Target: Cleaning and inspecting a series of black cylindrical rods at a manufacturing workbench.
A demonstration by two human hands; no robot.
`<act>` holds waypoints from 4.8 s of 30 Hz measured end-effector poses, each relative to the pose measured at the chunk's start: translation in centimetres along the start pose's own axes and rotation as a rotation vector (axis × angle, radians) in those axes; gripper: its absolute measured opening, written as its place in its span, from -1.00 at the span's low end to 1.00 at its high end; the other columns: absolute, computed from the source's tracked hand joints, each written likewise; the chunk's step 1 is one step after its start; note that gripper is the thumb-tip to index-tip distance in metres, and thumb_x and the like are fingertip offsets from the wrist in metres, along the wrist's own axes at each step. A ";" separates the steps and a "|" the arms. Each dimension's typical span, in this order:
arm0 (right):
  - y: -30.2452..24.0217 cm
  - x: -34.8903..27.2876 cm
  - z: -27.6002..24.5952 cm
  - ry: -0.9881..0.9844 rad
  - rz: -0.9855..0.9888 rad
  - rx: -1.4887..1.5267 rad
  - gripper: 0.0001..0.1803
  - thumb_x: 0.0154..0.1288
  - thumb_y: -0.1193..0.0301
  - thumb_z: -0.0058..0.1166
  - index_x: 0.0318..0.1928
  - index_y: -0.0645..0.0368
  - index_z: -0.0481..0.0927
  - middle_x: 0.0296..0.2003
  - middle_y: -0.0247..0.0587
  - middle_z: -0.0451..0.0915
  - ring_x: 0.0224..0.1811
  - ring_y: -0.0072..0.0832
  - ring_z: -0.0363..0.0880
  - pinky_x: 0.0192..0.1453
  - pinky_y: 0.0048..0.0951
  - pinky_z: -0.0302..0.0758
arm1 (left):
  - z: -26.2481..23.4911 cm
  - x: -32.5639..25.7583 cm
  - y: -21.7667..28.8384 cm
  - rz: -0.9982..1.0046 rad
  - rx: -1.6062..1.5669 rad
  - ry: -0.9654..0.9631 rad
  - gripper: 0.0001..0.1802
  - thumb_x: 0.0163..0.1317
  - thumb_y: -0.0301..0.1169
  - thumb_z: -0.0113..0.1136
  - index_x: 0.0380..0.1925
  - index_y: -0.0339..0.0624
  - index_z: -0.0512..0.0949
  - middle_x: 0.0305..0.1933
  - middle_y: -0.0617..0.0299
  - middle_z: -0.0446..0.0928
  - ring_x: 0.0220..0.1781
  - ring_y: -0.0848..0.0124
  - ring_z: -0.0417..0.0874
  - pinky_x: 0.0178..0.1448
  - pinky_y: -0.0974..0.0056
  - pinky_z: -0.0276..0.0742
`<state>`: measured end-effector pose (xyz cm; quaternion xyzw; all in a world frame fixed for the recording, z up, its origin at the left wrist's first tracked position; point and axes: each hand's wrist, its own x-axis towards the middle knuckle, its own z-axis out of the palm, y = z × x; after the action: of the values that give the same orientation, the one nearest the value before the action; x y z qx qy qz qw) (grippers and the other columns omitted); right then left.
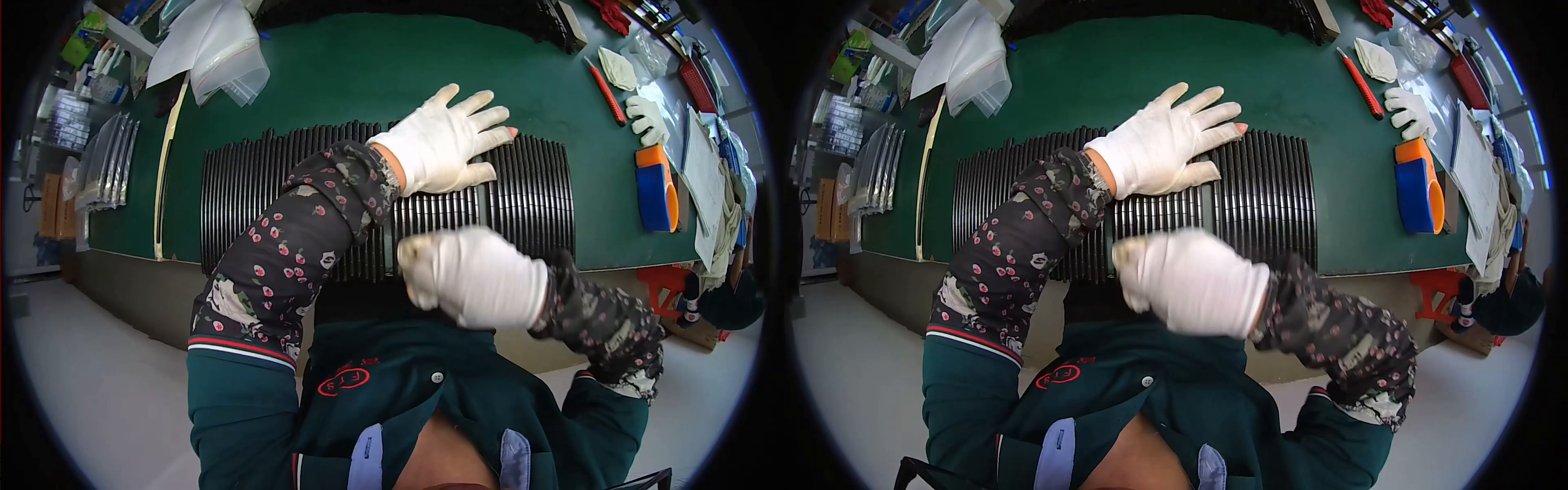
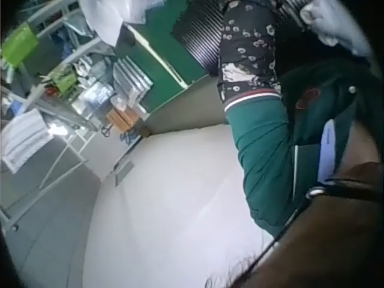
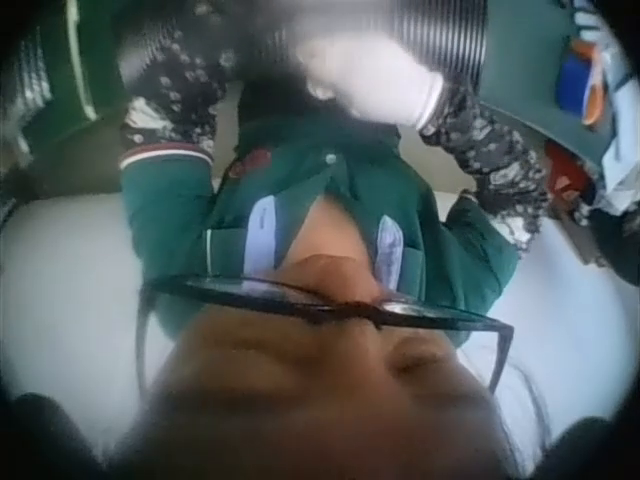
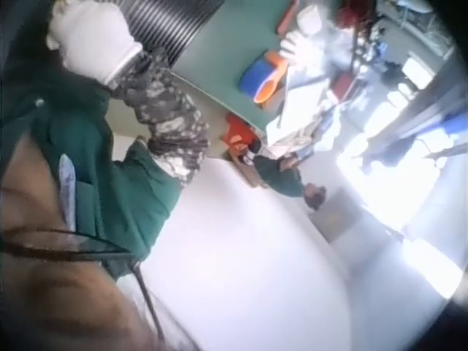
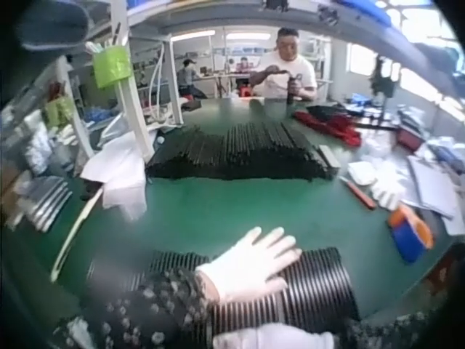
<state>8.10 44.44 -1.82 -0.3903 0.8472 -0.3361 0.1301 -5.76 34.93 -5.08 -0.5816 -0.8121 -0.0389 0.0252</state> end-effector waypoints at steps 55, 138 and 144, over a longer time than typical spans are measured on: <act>-4.6 2.9 3.0 -0.331 -0.281 0.012 -0.88 0.07 0.38 0.08 -0.34 0.05 0.50 -0.53 -0.27 0.52 -0.52 -0.35 0.56 -0.49 -0.33 0.48 | -0.9 -5.6 -3.4 -0.021 -0.036 0.009 -0.30 0.29 0.01 0.03 0.39 0.06 0.19 0.49 0.17 0.11 0.53 0.19 0.05 0.53 -0.05 -0.01; -3.4 10.0 -1.9 0.019 0.356 0.969 -0.85 0.40 0.55 -0.13 -0.12 0.31 0.50 -0.39 -0.35 0.48 -0.59 -0.73 0.27 -0.52 -0.65 0.33 | -5.5 -21.7 -11.0 -0.192 0.108 0.059 -0.22 0.20 -0.05 0.12 0.39 -0.05 0.15 0.49 0.10 0.08 0.54 0.08 0.00 0.53 -0.10 -0.04; -3.7 13.0 -2.7 0.101 0.425 0.841 -0.87 0.33 0.60 -0.16 -0.23 0.26 0.49 -0.47 -0.39 0.44 -0.55 -0.71 0.33 -0.48 -0.62 0.32 | -3.0 -21.0 -9.5 -0.202 0.088 0.050 -0.28 0.24 -0.09 0.10 0.37 -0.05 0.20 0.47 0.09 0.11 0.53 0.13 0.06 0.51 -0.12 -0.04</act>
<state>0.37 34.24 3.19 -0.1051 0.7038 -0.6346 0.3014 -7.95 11.78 -4.24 -0.4940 -0.8667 -0.0199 0.0671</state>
